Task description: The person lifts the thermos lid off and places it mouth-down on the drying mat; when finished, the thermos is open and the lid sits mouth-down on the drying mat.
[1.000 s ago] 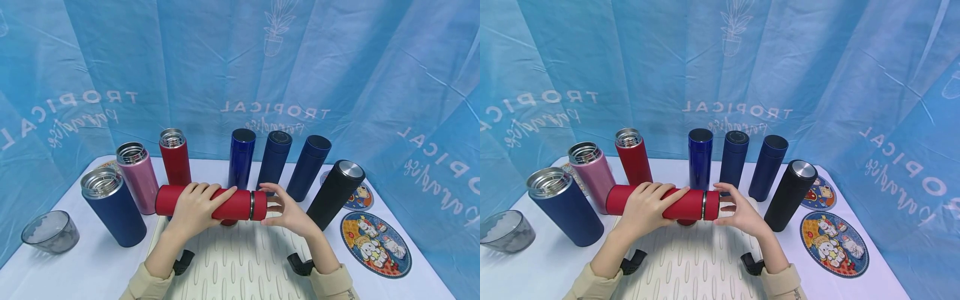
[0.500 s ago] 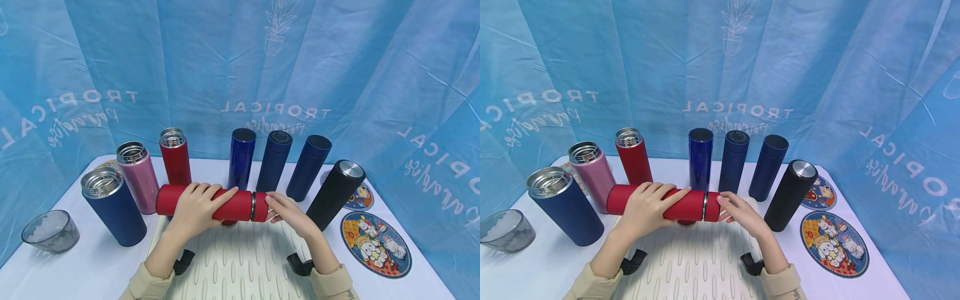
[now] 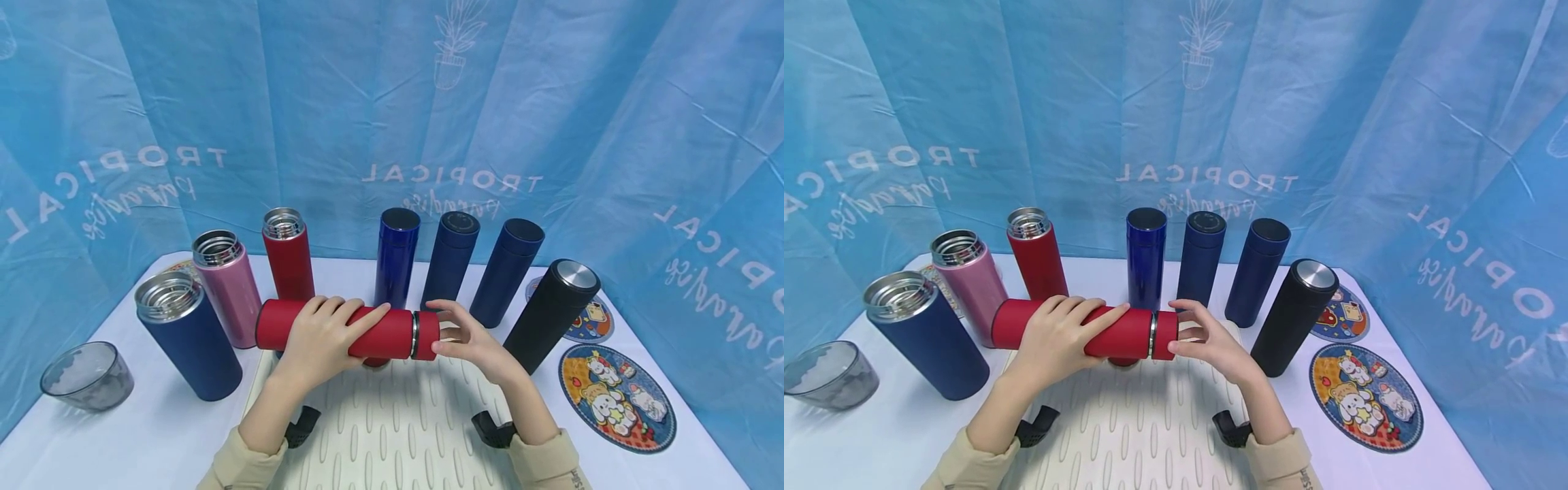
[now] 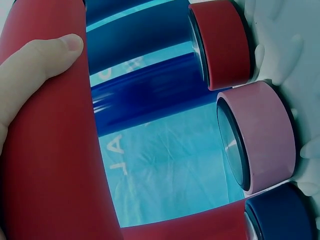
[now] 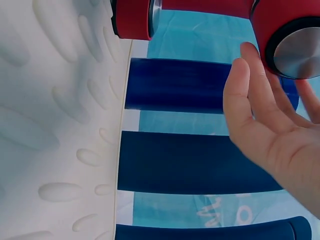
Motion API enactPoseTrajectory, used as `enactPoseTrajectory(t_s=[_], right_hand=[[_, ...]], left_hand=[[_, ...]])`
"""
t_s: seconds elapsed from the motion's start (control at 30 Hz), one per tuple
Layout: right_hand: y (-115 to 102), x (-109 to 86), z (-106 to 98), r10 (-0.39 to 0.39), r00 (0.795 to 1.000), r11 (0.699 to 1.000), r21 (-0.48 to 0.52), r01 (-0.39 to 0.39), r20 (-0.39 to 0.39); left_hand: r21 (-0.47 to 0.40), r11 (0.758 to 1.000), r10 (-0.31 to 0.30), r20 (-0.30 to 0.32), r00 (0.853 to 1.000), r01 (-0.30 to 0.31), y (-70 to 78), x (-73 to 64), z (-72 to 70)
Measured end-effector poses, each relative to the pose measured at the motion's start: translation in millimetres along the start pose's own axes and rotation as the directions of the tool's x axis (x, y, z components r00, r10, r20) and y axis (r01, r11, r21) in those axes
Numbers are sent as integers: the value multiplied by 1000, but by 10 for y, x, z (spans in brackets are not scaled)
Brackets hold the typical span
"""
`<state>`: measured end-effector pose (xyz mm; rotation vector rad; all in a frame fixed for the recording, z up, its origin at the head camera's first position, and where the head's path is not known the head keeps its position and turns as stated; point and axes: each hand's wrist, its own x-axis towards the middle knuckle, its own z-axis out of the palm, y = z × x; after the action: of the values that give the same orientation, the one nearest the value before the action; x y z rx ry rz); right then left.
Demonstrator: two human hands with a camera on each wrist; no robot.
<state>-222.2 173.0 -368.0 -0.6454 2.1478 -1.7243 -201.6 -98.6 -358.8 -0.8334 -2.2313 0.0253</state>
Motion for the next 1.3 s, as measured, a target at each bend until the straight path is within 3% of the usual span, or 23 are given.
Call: enactPoseTrajectory(t_s=[0.2, 0.33, 0.43, 0.63, 0.77, 0.93, 1.3], right_hand=[[-18, 9, 29, -107, 994, 993, -47, 106, -16], [-15, 14, 38, -132, 991, 990, -54, 131, -12], [-21, 8, 39, -89, 996, 995, -45, 89, 5], [-46, 3, 45, 104, 995, 994, -44, -104, -12], [-41, 3, 44, 136, 991, 990, -45, -136, 3], [-19, 8, 32, 98, 995, 995, -36, -98, 3], [-11, 5, 48, -67, 998, 997, -29, 68, 12]], left_hand=[[1, 1000, -11, 8, 1000, 11, -4, 2, -15], [3, 1000, -13, 15, 1000, 13, -7, -3, -15], [-2, 1000, -18, 17, 1000, 18, -10, -6, -13], [-1, 1000, -16, 9, 1000, 16, -14, -4, -16], [-6, 1000, -11, 2, 1000, 11, -9, -1, -17], [-6, 1000, -13, 7, 1000, 13, -10, 0, -21], [-3, 1000, -19, 5, 1000, 19, -15, -5, -31]])
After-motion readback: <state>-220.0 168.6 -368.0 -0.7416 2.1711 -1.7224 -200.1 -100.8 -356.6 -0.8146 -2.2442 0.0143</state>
